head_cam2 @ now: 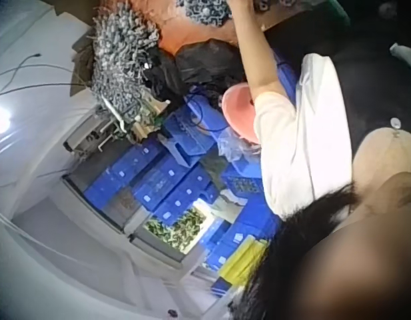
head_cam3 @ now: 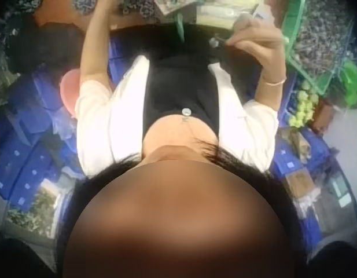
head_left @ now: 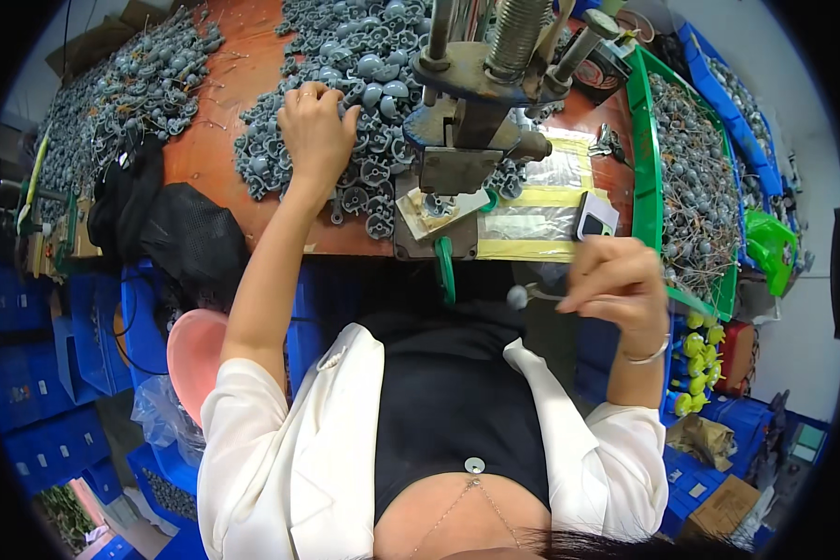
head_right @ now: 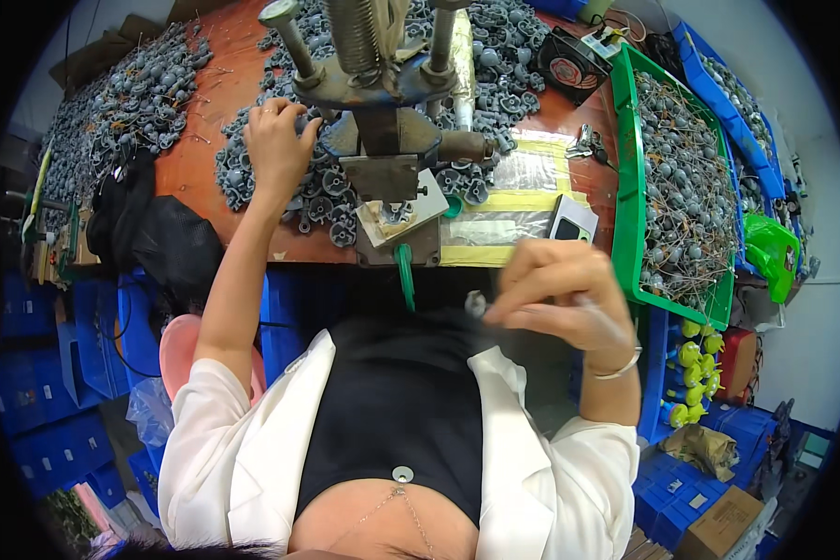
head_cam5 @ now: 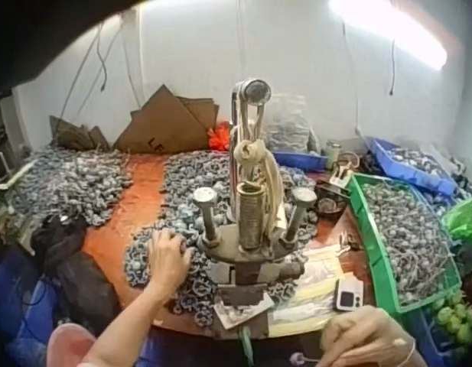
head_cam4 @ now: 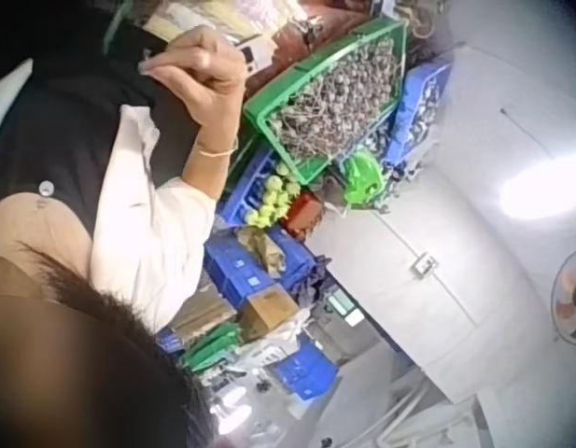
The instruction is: Operates a manual press machine to process small mechanical components on a factory workbench.
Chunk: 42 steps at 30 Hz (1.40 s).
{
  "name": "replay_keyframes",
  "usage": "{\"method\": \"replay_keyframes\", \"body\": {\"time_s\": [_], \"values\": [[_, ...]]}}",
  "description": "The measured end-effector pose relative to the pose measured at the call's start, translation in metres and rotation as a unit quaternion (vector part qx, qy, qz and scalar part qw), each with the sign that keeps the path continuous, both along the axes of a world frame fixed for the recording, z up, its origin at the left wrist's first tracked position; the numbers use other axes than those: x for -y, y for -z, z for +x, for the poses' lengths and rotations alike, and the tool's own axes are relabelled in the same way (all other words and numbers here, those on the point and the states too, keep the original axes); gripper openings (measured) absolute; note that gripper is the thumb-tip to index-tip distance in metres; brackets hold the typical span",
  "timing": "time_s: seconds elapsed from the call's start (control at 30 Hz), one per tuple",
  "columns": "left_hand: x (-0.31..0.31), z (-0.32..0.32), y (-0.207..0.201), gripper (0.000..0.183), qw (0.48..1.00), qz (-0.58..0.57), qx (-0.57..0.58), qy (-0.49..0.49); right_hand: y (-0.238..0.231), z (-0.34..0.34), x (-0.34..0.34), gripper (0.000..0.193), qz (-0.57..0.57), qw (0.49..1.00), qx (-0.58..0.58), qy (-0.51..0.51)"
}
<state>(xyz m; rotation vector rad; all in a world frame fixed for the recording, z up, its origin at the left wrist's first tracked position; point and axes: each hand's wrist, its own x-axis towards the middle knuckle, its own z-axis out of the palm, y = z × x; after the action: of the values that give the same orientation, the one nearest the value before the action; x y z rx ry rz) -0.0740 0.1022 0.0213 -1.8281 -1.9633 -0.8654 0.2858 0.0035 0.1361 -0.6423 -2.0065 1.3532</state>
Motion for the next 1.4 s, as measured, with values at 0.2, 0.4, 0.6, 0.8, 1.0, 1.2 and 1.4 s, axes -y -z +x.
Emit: {"method": "replay_keyframes", "body": {"time_s": [0.2, 0.4, 0.6, 0.8, 1.0, 1.2, 1.4], "values": [[-0.026, 0.000, 0.011, 0.018, 0.999, 0.013, -0.043, -0.007, 0.038, -0.036, 0.026, 0.009, -0.223, 0.968, -0.113, 0.002], [0.031, 0.013, 0.000, 0.018, 0.979, 0.066, 0.143, 0.130, 0.073, -0.065, 0.029, 0.010, -0.090, 0.982, 0.010, 0.166], [0.117, 0.052, 0.019, 0.015, 0.747, -0.108, 0.628, 0.191, 0.106, -0.101, 0.019, 0.008, 0.057, 0.970, 0.048, 0.230], [0.126, 0.058, 0.014, 0.023, 0.727, -0.097, 0.641, 0.226, 0.105, -0.110, 0.020, 0.016, 0.092, 0.959, 0.046, 0.264], [0.127, 0.063, 0.008, 0.027, 0.754, -0.063, 0.604, 0.249, 0.101, -0.107, 0.020, 0.018, 0.118, 0.957, 0.062, 0.259], [0.128, 0.054, 0.009, 0.027, 0.642, -0.156, 0.711, 0.240, 0.092, -0.103, 0.020, 0.018, 0.113, 0.964, 0.082, 0.228], [0.132, 0.068, 0.009, 0.024, 0.584, -0.188, 0.711, 0.344, 0.099, -0.103, 0.015, 0.023, -0.030, 0.978, 0.040, 0.203]]}}
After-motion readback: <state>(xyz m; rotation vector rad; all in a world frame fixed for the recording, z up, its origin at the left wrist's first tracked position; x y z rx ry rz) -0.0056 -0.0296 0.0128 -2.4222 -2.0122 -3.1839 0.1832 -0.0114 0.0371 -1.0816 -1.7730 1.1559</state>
